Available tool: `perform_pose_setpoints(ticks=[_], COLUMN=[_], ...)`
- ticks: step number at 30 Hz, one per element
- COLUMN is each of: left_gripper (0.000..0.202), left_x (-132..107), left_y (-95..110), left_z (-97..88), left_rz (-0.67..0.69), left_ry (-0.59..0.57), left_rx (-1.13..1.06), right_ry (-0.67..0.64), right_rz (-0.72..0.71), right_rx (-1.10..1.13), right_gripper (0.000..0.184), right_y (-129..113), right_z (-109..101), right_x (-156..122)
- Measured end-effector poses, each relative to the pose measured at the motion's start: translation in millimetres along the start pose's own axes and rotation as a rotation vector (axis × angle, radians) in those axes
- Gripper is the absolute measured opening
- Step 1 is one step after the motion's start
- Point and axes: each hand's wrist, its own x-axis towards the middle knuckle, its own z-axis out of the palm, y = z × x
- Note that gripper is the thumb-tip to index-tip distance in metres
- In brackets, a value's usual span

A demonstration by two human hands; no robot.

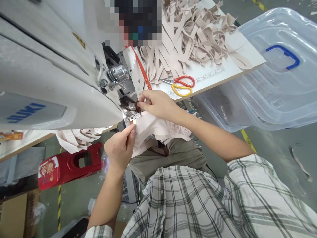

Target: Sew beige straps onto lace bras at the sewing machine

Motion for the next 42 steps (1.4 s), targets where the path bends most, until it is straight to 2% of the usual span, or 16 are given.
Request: perform_pose_setpoints(ticks=[5, 8, 12, 14, 15, 18, 21, 23, 25, 27, 31, 35, 38, 42], left_gripper=[0.029, 0.029, 0.029, 0.029, 0.029, 0.031, 0.041, 0.029, 0.022, 0.027, 0.028, 0.03, 0.031, 0.03], left_x=[-2.5, -2.7, -6.4, -12.0, -15.5, -27.0, -37.8, -44.9, -52.8, -61.4, -78.9, -94.2, -103.7, -112.8], left_y=[-2.4, -2.3, -3.2, -3.9, -3.8, 0.3, 7.8, 10.3, 9.3, 5.9, 0.4, -1.1, -2.0, -4.1], left_z=[-2.0, -4.5, -13.4, -18.8, -21.0, -22.7, -17.2, -12.2, -9.2, -9.8, -18.5, -26.9, -32.3, -41.7], left_rz=[-0.061, -0.144, -0.231, -0.256, -0.256, -0.162, 0.052, 0.179, 0.256, 0.29, 0.299, 0.264, 0.251, 0.329], left_ry=[-0.002, -0.019, -0.089, -0.125, -0.128, -0.09, -0.105, -0.137, -0.115, -0.031, 0.139, 0.16, 0.155, 0.22], left_rx=[-0.099, -0.189, -0.373, -0.418, -0.415, -0.333, -0.259, -0.234, -0.218, -0.208, -0.215, -0.225, -0.236, -0.35], right_ry=[0.013, 0.027, -0.046, -0.067, -0.05, 0.039, 0.048, 0.012, -0.012, -0.02, -0.076, -0.072, -0.035, -0.05], right_rz=[0.052, 0.108, 0.386, 0.463, 0.45, 0.24, -0.141, -0.411, -0.573, -0.608, -0.576, -0.598, -0.679, -0.76], right_rx=[0.09, 0.361, 0.801, 0.896, 0.903, 0.758, 0.338, 0.082, -0.041, -0.093, -0.183, -0.263, -0.283, -0.269], right_gripper=[0.012, 0.024, 0.048, 0.049, 0.048, 0.032, 0.009, 0.006, 0.01, 0.01, 0.013, 0.015, 0.014, 0.019], right_y=[-1.8, -1.4, 1.6, 2.0, 1.6, -2.1, -9.2, -15.3, -21.9, -28.3, -38.6, -47.0, -52.1, -55.3], right_z=[3.9, 14.2, 27.0, 30.8, 32.1, 34.1, 33.2, 32.3, 32.6, 34.6, 42.4, 52.8, 59.0, 62.4], right_x=[-5.2, -16.4, -43.7, -61.2, -70.5, -99.3, -126.4, -141.7, -154.6, -165.6, -182.7, -193.1, -196.6, -198.3])
